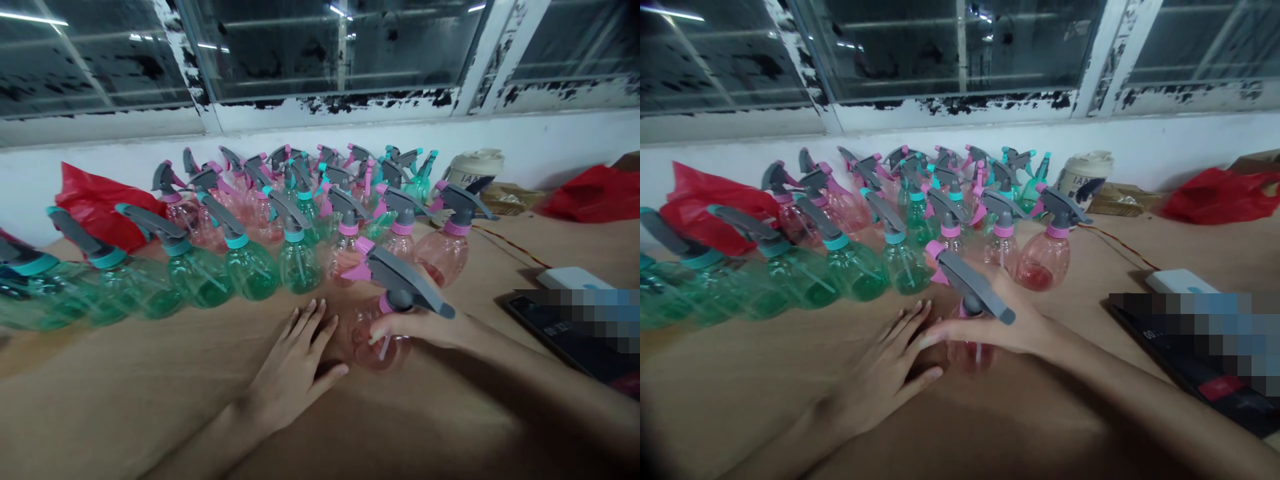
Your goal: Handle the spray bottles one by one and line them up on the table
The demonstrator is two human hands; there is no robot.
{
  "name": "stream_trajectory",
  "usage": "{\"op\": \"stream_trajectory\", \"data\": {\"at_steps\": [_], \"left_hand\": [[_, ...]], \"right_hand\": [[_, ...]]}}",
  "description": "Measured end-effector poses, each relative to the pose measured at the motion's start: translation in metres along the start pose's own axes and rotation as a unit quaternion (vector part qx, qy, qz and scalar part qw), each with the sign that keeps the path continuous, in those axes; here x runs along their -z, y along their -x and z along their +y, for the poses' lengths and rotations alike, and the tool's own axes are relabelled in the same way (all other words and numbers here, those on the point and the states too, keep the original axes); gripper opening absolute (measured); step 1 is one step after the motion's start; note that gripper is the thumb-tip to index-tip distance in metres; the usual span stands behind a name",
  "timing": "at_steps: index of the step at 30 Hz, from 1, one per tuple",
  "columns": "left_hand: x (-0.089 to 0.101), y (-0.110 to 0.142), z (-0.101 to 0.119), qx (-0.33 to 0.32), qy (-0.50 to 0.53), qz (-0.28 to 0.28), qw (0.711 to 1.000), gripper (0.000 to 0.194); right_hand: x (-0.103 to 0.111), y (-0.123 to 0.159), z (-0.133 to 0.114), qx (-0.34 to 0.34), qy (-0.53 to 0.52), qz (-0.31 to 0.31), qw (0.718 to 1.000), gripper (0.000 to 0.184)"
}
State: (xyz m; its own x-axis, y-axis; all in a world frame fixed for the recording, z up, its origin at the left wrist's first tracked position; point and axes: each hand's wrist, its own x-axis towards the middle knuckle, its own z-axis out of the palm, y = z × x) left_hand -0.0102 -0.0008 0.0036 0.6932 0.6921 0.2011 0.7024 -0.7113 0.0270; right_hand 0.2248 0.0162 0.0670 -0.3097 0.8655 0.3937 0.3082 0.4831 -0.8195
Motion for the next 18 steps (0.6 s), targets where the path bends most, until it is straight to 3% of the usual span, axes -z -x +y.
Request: {"op": "stream_trajectory", "data": {"at_steps": [4,8,10,14,18], "left_hand": [[0.0,-0.001,0.0,0.002,-0.005,-0.001,1.0,0.063],[-0.001,-0.001,0.0,0.004,-0.011,-0.008,1.0,0.064],[-0.002,-0.001,0.0,0.003,-0.013,-0.011,1.0,0.064],[-0.003,-0.001,0.0,0.005,-0.015,-0.009,1.0,0.063],[-0.002,-0.001,-0.001,0.005,-0.017,-0.004,1.0,0.061]], "right_hand": [[0.009,0.0,0.0,0.026,0.014,-0.016,0.999,0.081],[0.016,0.006,-0.006,0.046,0.01,-0.021,0.999,0.089],[0.016,0.011,-0.011,0.019,0.032,-0.005,0.999,0.079],[0.014,0.022,-0.02,-0.034,0.1,0.03,0.994,0.031],[0.016,0.027,-0.024,-0.05,0.132,0.06,0.988,0.023]]}}
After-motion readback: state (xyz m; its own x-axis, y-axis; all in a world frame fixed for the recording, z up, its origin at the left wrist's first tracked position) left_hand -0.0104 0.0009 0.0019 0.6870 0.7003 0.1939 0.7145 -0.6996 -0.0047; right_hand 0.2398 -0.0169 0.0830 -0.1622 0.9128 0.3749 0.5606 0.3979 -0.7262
